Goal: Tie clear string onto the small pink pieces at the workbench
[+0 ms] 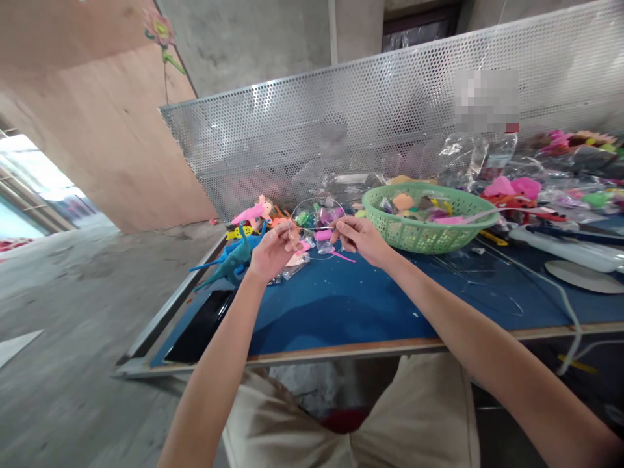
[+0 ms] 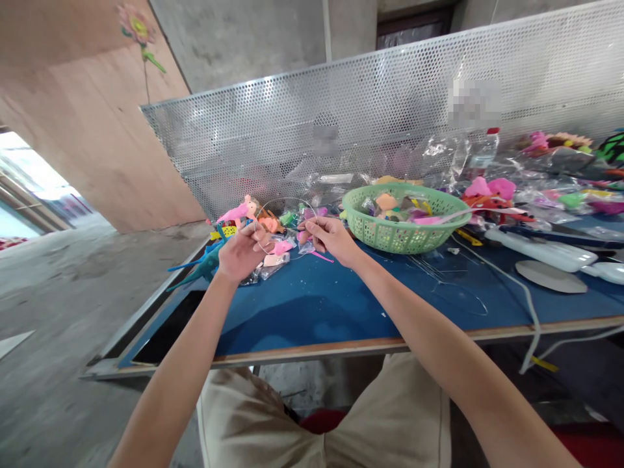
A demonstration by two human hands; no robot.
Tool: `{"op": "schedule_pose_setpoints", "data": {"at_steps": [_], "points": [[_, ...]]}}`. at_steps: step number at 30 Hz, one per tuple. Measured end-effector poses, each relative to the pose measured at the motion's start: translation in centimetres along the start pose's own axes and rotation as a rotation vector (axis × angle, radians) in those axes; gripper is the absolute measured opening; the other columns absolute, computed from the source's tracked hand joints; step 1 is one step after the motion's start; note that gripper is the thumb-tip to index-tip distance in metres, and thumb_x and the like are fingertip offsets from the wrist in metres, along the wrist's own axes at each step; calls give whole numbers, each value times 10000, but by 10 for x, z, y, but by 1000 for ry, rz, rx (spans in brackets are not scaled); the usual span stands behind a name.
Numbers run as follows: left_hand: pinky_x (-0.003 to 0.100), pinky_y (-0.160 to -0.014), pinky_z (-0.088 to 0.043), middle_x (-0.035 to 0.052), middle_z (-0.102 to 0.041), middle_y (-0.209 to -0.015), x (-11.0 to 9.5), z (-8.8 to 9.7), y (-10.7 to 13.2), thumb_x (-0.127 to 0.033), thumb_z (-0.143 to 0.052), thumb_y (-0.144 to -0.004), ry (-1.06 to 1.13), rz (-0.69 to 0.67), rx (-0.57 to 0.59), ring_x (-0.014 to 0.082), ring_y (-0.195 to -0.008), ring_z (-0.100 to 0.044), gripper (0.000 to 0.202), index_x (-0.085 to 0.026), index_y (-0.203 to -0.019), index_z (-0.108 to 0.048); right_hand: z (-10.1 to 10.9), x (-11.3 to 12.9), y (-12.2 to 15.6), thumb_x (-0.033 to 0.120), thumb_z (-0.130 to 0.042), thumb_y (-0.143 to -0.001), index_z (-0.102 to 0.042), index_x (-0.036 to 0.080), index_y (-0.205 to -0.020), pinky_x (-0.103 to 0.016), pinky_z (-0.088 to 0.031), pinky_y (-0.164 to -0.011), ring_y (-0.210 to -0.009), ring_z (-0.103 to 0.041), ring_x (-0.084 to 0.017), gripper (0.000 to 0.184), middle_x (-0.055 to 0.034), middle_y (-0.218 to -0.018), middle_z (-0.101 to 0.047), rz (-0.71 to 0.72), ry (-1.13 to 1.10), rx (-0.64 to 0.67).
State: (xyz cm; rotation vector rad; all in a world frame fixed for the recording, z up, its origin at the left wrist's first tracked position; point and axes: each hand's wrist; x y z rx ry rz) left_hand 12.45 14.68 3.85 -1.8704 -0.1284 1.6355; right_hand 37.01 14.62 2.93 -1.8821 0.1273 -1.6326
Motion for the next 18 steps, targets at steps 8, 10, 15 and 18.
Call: {"op": "schedule_pose_setpoints", "data": {"at_steps": [8, 10, 15, 18], "points": [[313, -606, -418, -2, -420, -692, -2, 0, -1, -704, -541, -860, 12, -69, 79, 103, -547, -336, 489, -232, -912, -655, 1, 12, 5, 454, -569, -967, -664, 177, -870, -231, -303, -386, -373, -417, -59, 309, -17, -668, -701, 43, 264, -3], [293, -613, -426, -15, -411, -689, -3, -1, -1, -655, -655, -814, 109, -45, 77, 90, -550, -322, 440, -221, -886, -654, 0, 10, 5, 440, -574, -963, -660, 173, -855, -227, -330, -408, -387, -429, -61, 301, -17, -661, -700, 78, 308, -26], [250, -633, -437, -39, -405, -653, -7, -3, -1, -523, -809, -743, 281, 13, 85, 74, -564, -315, 380, -188, -861, -673, 0, 7, 5, 413, -555, -965, -680, 162, -879, -226, -361, -452, -418, -439, -72, 293, -19, -656, -709, 174, 403, -91], [238, -615, -431, -30, -469, -703, -8, -4, -2, -453, -844, -734, 288, -1, 42, 63, -563, -330, 339, -190, -887, -695, -1, 7, 6, 389, -540, -970, -689, 164, -871, -229, -356, -461, -425, -436, -77, 288, -18, -650, -710, 195, 451, -102]]}}
Point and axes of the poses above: each hand's wrist, its own y-axis away from the middle knuckle, its own z-axis out of the back of the hand, x = y × z
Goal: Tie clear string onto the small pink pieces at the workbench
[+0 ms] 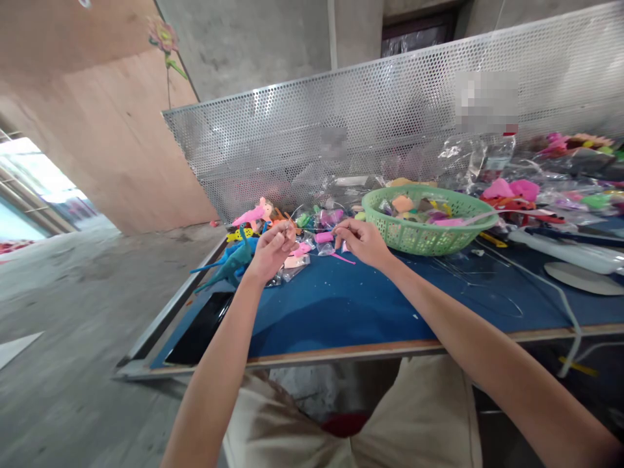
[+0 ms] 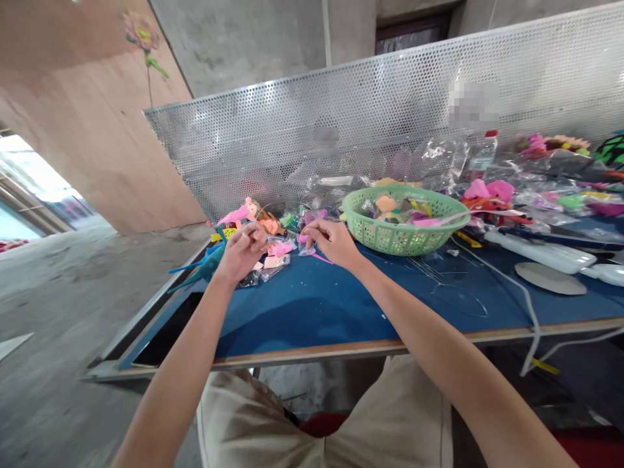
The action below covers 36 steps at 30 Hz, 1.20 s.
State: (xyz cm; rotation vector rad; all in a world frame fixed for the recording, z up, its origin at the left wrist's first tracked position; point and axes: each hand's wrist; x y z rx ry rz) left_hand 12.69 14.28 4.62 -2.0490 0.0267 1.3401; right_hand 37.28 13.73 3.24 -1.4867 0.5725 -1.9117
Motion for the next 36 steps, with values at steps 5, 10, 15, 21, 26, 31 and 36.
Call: {"op": "schedule_pose_setpoints", "data": {"at_steps": [5, 10, 15, 21, 26, 31, 36], "points": [[220, -571, -410, -12, -569, -750, 4, 3, -3, -427, -859, -727, -106, -97, -117, 43, -554, -396, 335, -199, -945, -743, -1, 1, 2, 349, -531, -981, -703, 171, -855, -234, -363, -488, -448, -445, -79, 278, -16, -673, -722, 50, 76, -25], [216, -548, -421, -18, -628, -722, 10, 12, -7, -406, -872, -704, -272, -170, -233, 43, -532, -446, 340, -206, -948, -745, -2, -3, 3, 340, -526, -998, -707, 180, -850, -235, -351, -477, -434, -419, -69, 283, -9, -708, -733, 119, 143, -40], [202, -584, -480, -18, -652, -742, 13, 18, -8, -366, -904, -649, -349, -160, -272, 57, -596, -542, 368, -207, -936, -739, -3, -7, 3, 337, -520, -1002, -707, 184, -927, -234, -355, -468, -421, -417, -70, 252, -4, -699, -729, 111, 141, -69], [211, -577, -482, 1, -686, -765, 7, 10, -6, -396, -923, -612, -267, -137, -247, 64, -594, -540, 392, -217, -921, -761, -6, -3, 2, 422, -546, -979, -671, 168, -895, -213, -337, -393, -372, -448, -65, 295, 8, -617, -672, -25, -105, -68], [252, -574, -457, -5, -658, -676, 1, 2, -2, -456, -895, -660, -95, -75, -115, 48, -505, -419, 333, -232, -883, -788, -5, -1, 1, 521, -599, -935, -655, 157, -867, -201, -296, -345, -326, -417, -54, 375, 42, -531, -584, -101, -261, -8], [261, -604, -455, -41, -532, -570, 1, 2, -1, -413, -884, -700, -87, -49, -66, 42, -493, -369, 263, -218, -846, -786, -4, -3, 1, 506, -602, -940, -657, 158, -861, -192, -288, -351, -335, -415, -49, 360, 50, -516, -565, -116, -283, 32], [258, -610, -468, -41, -527, -591, 3, 6, -1, -437, -871, -712, -136, -29, -45, 38, -497, -384, 293, -198, -851, -774, -4, -3, 1, 503, -593, -947, -661, 162, -866, -194, -287, -361, -347, -402, -51, 357, 53, -507, -549, -121, -268, 52]]}}
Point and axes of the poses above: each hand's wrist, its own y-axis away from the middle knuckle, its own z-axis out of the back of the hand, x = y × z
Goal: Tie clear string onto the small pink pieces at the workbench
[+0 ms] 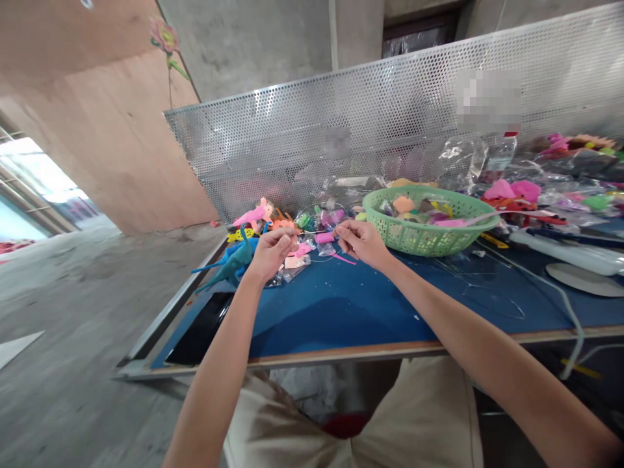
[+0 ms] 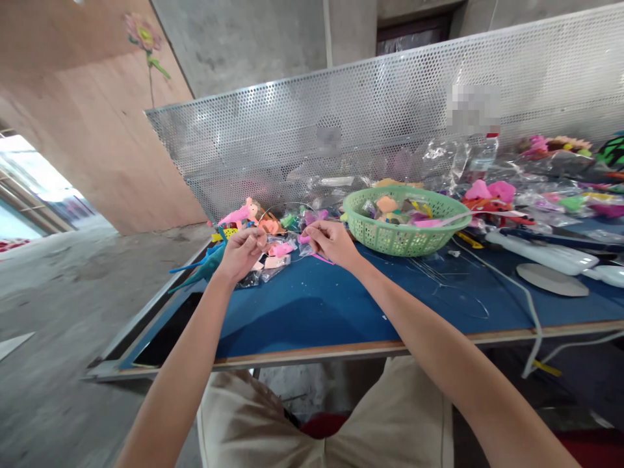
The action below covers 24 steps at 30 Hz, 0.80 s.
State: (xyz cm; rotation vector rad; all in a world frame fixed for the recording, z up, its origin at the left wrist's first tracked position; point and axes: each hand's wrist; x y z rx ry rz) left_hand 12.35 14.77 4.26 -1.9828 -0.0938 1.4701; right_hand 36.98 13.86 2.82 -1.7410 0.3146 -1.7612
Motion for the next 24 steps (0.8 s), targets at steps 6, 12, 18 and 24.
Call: {"op": "schedule_pose_setpoints", "data": {"at_steps": [6, 12, 18, 24], "points": [[241, -592, -472, -53, -498, -549, 1, 1, -2, -445, -869, -709, -60, -47, -48, 52, -505, -430, 290, -203, -805, -741, 1, 0, 0, 473, -559, -972, -669, 167, -881, -204, -321, -405, -379, -408, -61, 338, 52, -509, -544, 63, 112, -24], [228, -577, -484, -17, -617, -646, 3, 3, -3, -473, -866, -690, -208, -116, -148, 73, -558, -540, 342, -186, -797, -713, 1, 0, 2, 425, -533, -988, -682, 171, -896, -216, -386, -479, -436, -480, -86, 308, 33, -530, -588, 163, 313, -84], [204, -568, -497, -3, -654, -698, 2, 4, -3, -449, -850, -719, -295, -137, -196, 82, -597, -596, 327, -189, -840, -694, -1, -3, 4, 361, -497, -1012, -690, 182, -929, -224, -399, -510, -445, -493, -90, 276, 34, -548, -604, 265, 436, -118], [203, -530, -471, 9, -665, -738, -1, -4, -1, -406, -798, -788, -442, -216, -265, 79, -574, -574, 264, -184, -871, -682, -1, -4, 5, 338, -480, -1019, -687, 195, -949, -231, -411, -541, -463, -509, -94, 261, 32, -571, -620, 342, 509, -130]]}}
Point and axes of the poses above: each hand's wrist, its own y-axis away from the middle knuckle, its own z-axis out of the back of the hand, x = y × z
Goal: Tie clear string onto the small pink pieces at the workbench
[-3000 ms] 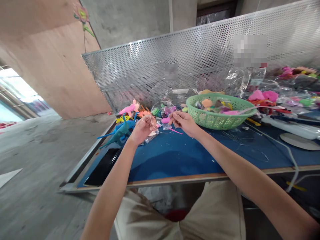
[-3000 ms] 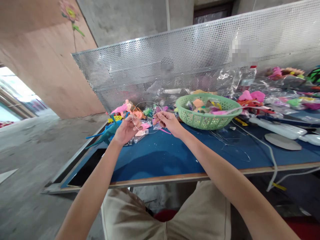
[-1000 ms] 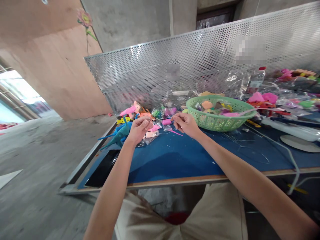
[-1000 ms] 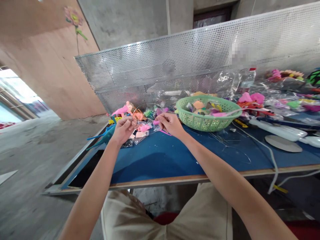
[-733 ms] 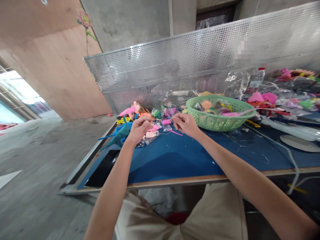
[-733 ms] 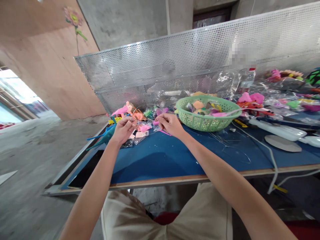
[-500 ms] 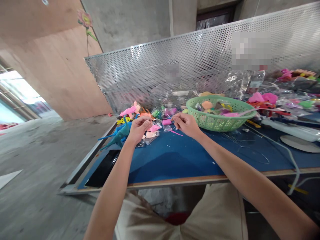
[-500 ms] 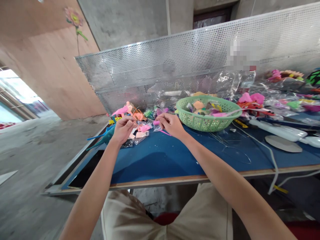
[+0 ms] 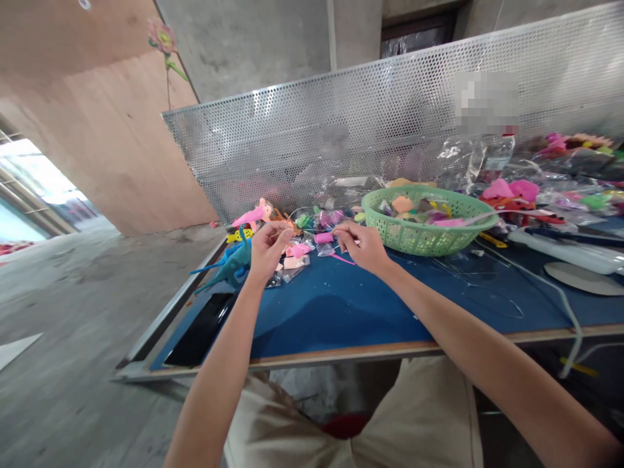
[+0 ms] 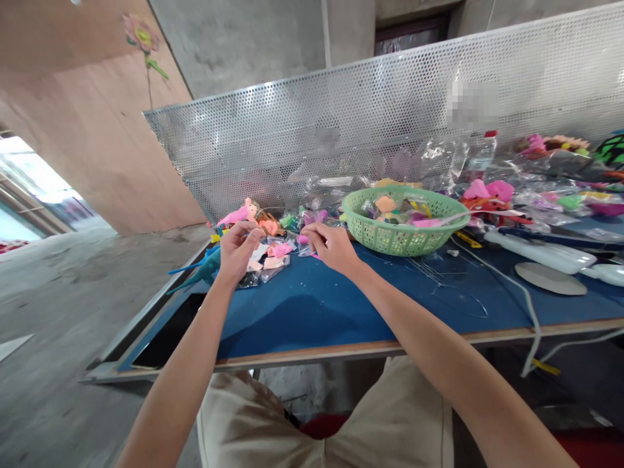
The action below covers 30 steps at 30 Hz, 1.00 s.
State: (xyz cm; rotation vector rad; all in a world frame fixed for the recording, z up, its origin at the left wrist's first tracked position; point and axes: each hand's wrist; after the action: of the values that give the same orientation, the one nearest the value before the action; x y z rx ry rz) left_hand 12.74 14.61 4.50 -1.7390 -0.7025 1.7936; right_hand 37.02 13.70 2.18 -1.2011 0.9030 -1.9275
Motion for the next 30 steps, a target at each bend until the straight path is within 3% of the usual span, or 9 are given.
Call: {"op": "schedule_pose_setpoints", "data": {"at_steps": [5, 9, 11, 13, 16, 19, 24, 28, 30], "points": [[202, -524, -443, 23, -667, -791, -4, -8, 5, -379, -727, -858, -201, -100, -129, 91, -625, -593, 213, -176, -890, -672, -2, 1, 3, 339, -462, -1022, -689, 212, -968, -253, -454, -613, -537, -562, -118, 265, 15, -612, -642, 61, 47, 2], [204, -517, -424, 7, -660, -748, -1, -11, 6, -343, -735, -853, -192, -135, -200, 98, -630, -597, 175, -193, -914, -670, -2, 4, 3, 324, -478, -1013, -696, 209, -966, -253, -455, -607, -540, -568, -118, 250, 14, -609, -638, 68, 29, 6], [209, -476, -395, 1, -663, -733, 1, -9, 4, -349, -752, -839, -111, -72, -126, 76, -535, -535, 186, -201, -936, -696, 1, 4, 0, 346, -494, -1008, -694, 200, -944, -251, -449, -584, -520, -552, -114, 255, 20, -580, -612, -10, -28, -32], [218, -444, -376, -6, -660, -705, 2, -6, 3, -392, -762, -828, 30, 28, 35, 50, -438, -430, 243, -212, -987, -726, 6, 3, -5, 398, -515, -999, -682, 188, -901, -241, -418, -515, -461, -498, -102, 286, 38, -524, -553, -145, -164, -42], [244, -491, -434, -26, -618, -626, 0, 1, 3, -454, -770, -815, 213, 140, 278, 32, -392, -344, 346, -225, -1074, -741, 14, -2, -12, 471, -576, -964, -663, 167, -868, -222, -308, -384, -348, -369, -65, 330, 76, -473, -464, -345, -502, 193], [262, -540, -473, -11, -624, -637, -3, 6, 5, -474, -788, -795, 248, 172, 410, 33, -410, -375, 356, -220, -1043, -762, 19, -7, -15, 479, -668, -906, -644, 153, -838, -207, -250, -337, -328, -336, -44, 333, 90, -488, -443, -487, -747, 370], [244, -535, -458, 27, -657, -723, 0, 8, 6, -486, -796, -784, 246, 173, 415, 71, -514, -489, 317, -236, -977, -777, 19, -9, -14, 444, -694, -900, -648, 146, -850, -188, -231, -327, -339, -341, -29, 305, 86, -513, -461, -546, -861, 424], [257, -604, -502, 69, -686, -1000, 3, 8, 4, -483, -830, -739, 210, 138, 382, 99, -660, -571, 291, -244, -898, -782, 19, -9, -14, 452, -677, -913, -629, 157, -829, -188, -225, -330, -353, -327, -32, 310, 90, -511, -441, -521, -837, 407], [261, -612, -503, 73, -675, -1021, 3, 8, 2, -487, -832, -732, 190, 114, 378, 115, -704, -583, 284, -242, -866, -784, 19, -9, -14, 470, -660, -921, -621, 165, -817, -193, -232, -338, -362, -325, -37, 324, 88, -511, -443, -486, -794, 391]]}}
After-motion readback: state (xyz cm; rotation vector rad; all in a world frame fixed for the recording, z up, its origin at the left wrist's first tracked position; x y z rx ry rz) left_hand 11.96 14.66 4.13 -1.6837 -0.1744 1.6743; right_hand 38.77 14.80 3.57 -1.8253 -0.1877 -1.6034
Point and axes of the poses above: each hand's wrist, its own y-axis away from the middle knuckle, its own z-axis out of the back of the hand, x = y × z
